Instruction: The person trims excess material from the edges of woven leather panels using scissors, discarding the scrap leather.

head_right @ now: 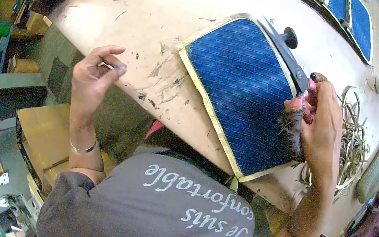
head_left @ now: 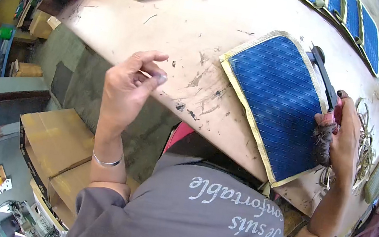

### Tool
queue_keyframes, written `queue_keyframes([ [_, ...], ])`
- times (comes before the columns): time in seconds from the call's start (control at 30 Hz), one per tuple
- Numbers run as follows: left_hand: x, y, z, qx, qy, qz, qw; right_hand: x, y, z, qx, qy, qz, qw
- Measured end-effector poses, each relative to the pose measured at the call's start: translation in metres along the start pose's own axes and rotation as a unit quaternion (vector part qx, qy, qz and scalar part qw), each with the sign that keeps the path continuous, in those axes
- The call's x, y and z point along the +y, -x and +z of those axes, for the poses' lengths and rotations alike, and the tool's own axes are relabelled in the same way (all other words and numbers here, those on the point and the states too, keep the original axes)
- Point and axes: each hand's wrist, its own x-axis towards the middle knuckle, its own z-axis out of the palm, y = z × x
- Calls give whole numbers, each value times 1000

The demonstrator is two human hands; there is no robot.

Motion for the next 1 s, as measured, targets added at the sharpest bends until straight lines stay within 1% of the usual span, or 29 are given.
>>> queue_keyframes([
  [0.03,-4,0,-4,25,28,-12,999,0,-2,3,-6,-62,21,998],
  [0.13,-8,-3,-13,56,-34,21,998,3,-5,2,-27,-8,22,999],
  [0.17,-10,-2,-11,92,-23,31,995,6,-5,5,-19,-14,0,1000],
  [0.27,-6,-5,-12,112,-67,25,991,7,-5,3,-45,-4,25,999],
  [0.37,-8,-17,-14,118,-200,34,972,12,-5,6,-30,-66,17,997],
  [0.47,-34,-49,-15,178,-273,150,933,8,-4,8,-35,-110,52,992],
  [0.57,-49,-71,-11,158,-234,58,957,8,-4,6,-42,-76,37,996],
  [0.67,-54,-82,-10,134,-331,69,932,12,-4,6,-36,-75,18,996],
  [0.7,-57,-85,-7,142,-371,82,914,13,-4,8,-36,-120,41,991],
  [0.77,-62,-89,-3,161,-451,104,872,16,-3,10,-37,-131,56,989],
  [0.87,-55,-83,-1,148,-314,55,936,11,-3,6,-40,-132,49,989],
  [0.93,-38,-67,1,107,-119,18,987,14,-1,7,-35,-135,35,990],
  [0.97,-27,-55,0,84,-19,-5,996,15,0,7,-32,-122,14,992],
  [1.0,-16,-43,-3,45,-11,-44,998,14,1,7,-28,-144,29,989],
])
